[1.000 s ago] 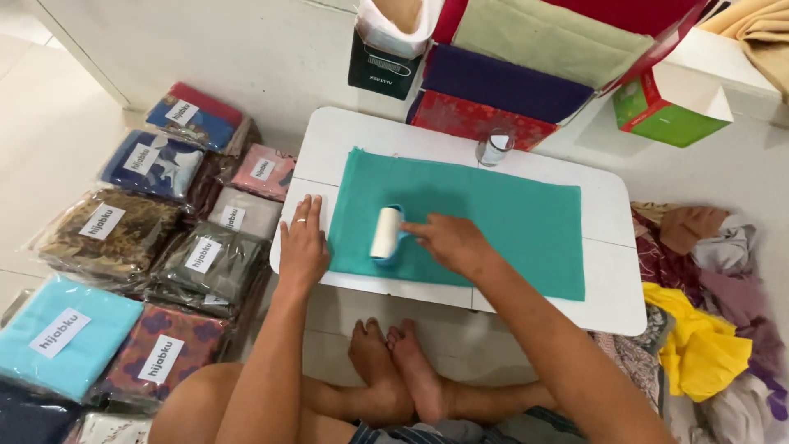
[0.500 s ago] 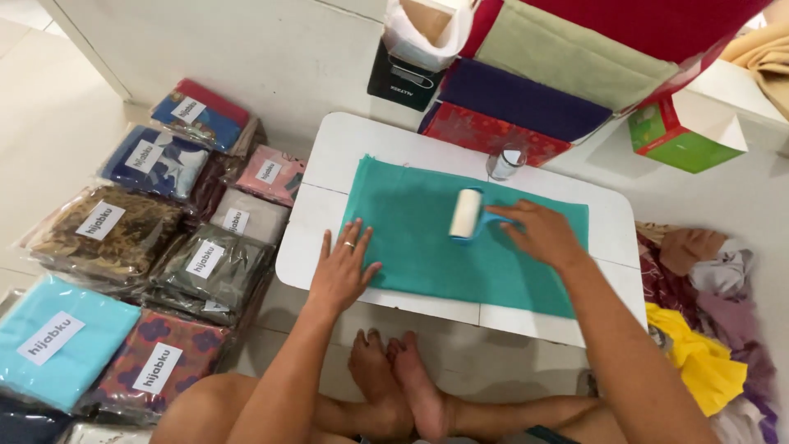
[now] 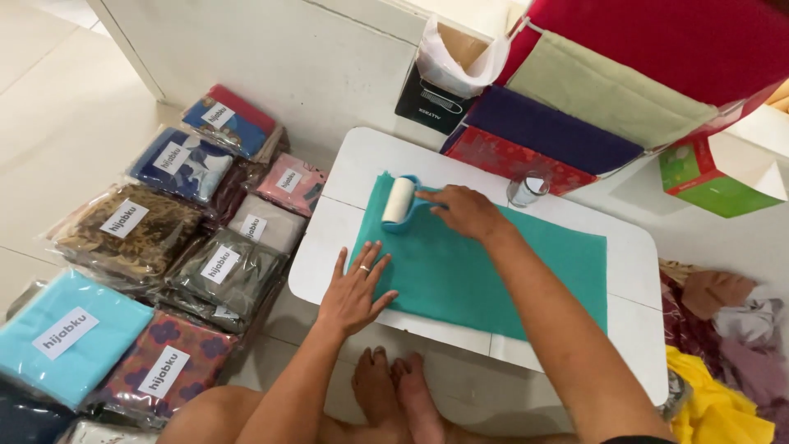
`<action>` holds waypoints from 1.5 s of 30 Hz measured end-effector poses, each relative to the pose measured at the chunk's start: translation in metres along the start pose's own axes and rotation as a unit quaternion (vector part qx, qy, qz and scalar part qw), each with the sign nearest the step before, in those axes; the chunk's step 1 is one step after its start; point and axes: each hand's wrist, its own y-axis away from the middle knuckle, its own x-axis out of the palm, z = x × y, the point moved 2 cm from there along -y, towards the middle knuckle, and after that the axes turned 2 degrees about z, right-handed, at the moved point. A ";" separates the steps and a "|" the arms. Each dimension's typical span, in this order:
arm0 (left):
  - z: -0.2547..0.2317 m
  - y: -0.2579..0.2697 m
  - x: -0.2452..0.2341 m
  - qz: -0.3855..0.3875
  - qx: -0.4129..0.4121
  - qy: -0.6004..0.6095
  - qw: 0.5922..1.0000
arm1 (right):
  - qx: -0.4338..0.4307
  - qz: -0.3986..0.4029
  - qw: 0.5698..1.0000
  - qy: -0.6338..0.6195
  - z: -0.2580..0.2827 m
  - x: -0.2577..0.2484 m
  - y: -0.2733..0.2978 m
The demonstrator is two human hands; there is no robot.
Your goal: Unfolding a piece of teal fabric on a table and cleaning it thoroughly with a lint roller.
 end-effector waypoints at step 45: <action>0.012 -0.012 0.045 -0.131 0.020 -0.102 0.986 | 0.443 -0.147 0.884 0.005 -0.094 0.078 0.318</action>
